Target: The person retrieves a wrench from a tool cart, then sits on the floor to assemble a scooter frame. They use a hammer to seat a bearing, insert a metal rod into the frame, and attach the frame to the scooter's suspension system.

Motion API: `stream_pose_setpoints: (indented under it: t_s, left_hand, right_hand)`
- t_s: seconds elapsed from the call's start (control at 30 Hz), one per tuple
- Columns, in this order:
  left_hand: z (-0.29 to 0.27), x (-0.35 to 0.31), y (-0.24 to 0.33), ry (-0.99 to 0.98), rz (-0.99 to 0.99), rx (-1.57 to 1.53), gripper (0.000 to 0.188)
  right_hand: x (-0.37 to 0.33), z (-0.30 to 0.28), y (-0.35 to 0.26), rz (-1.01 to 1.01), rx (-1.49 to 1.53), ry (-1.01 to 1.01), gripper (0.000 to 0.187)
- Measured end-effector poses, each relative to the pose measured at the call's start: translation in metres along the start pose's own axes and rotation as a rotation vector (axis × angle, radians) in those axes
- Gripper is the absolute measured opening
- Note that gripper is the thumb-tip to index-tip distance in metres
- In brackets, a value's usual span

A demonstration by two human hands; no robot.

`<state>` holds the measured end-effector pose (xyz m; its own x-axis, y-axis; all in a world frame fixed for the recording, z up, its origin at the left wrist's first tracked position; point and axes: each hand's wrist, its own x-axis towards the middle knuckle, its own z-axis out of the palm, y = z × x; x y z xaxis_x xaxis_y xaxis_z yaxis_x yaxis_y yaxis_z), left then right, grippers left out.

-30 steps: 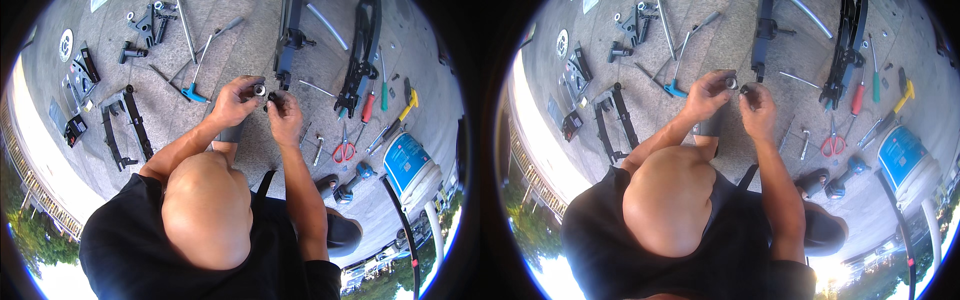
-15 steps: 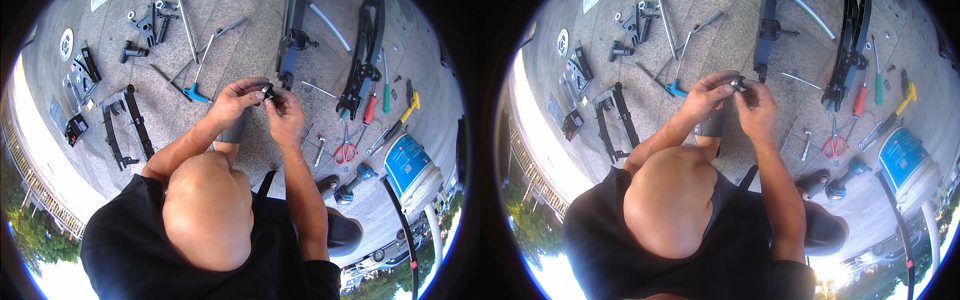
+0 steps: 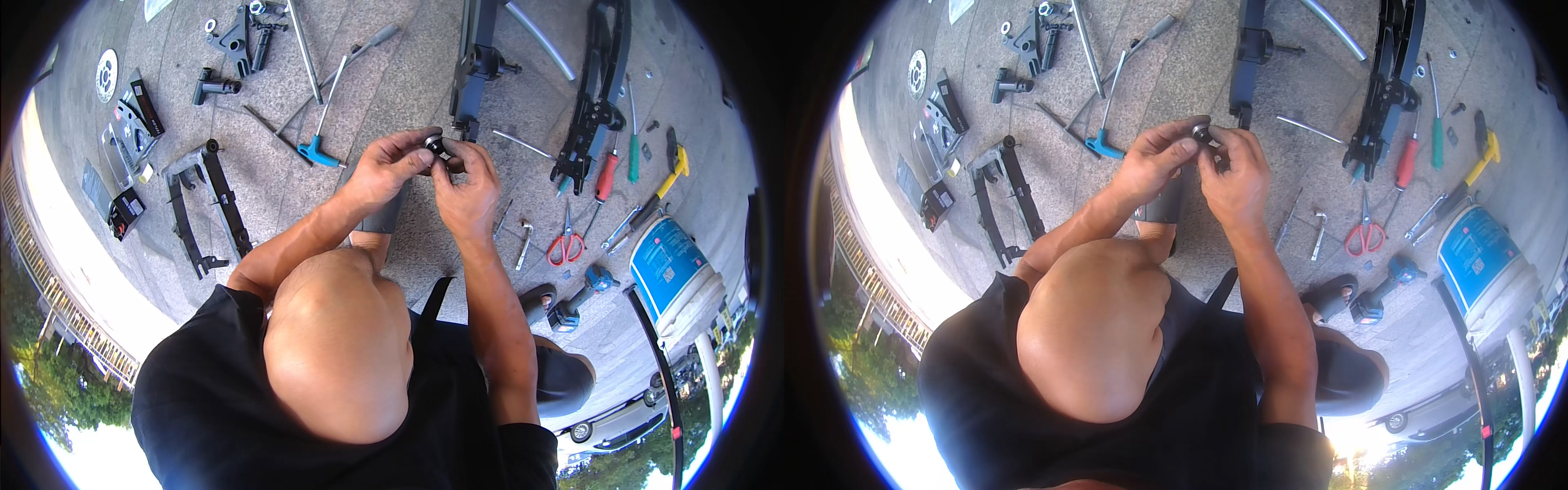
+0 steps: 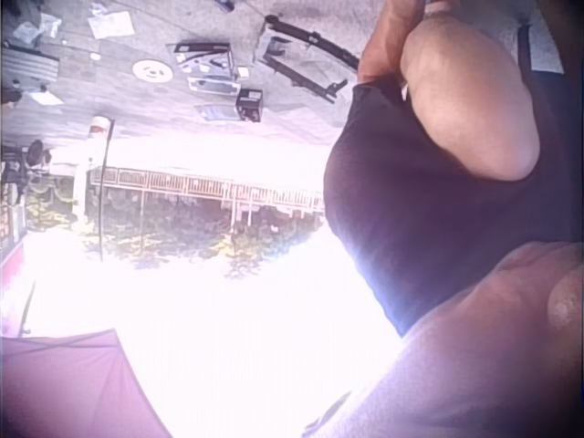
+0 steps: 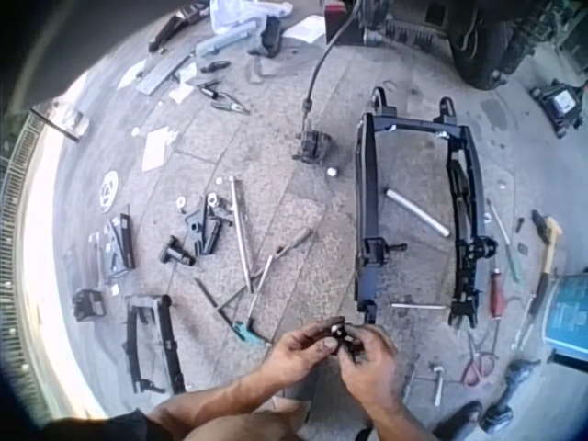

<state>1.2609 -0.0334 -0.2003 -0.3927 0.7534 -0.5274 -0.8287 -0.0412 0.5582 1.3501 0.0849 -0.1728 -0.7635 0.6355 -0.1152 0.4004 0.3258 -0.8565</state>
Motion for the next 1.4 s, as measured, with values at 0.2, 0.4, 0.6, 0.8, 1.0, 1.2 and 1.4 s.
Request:
stream_pose_setpoints:
  t_s: [0.2,0.4,0.6,0.8,1.0,1.2,1.4]
  left_hand:
    - [0.005,0.001,0.001,0.039,0.025,0.068,0.041]
    - [0.012,-0.001,0.014,0.085,-0.046,0.173,0.040]
    - [0.013,-0.001,0.016,0.099,-0.018,0.069,0.039]
    - [0.015,-0.010,0.025,0.100,0.120,0.474,0.030]
    - [0.019,-0.016,0.038,0.070,0.306,0.760,0.029]
    - [0.017,-0.016,0.042,0.012,0.438,0.807,0.029]
    - [0.019,-0.012,0.042,0.021,0.381,0.653,0.029]
  right_hand:
    - [-0.003,0.006,0.008,-0.192,-0.136,0.072,0.029]
    - [-0.003,0.009,0.005,-0.259,-0.115,0.137,0.028]
    - [0.005,-0.004,-0.002,-0.135,-0.035,-0.027,0.027]
    - [0.007,-0.007,-0.001,0.274,0.239,-0.164,0.028]
    - [0.009,-0.007,-0.002,0.121,0.607,-0.144,0.024]
    - [0.003,-0.006,-0.008,0.138,0.612,-0.133,0.023]
    - [0.006,-0.005,-0.011,0.135,0.687,-0.169,0.030]
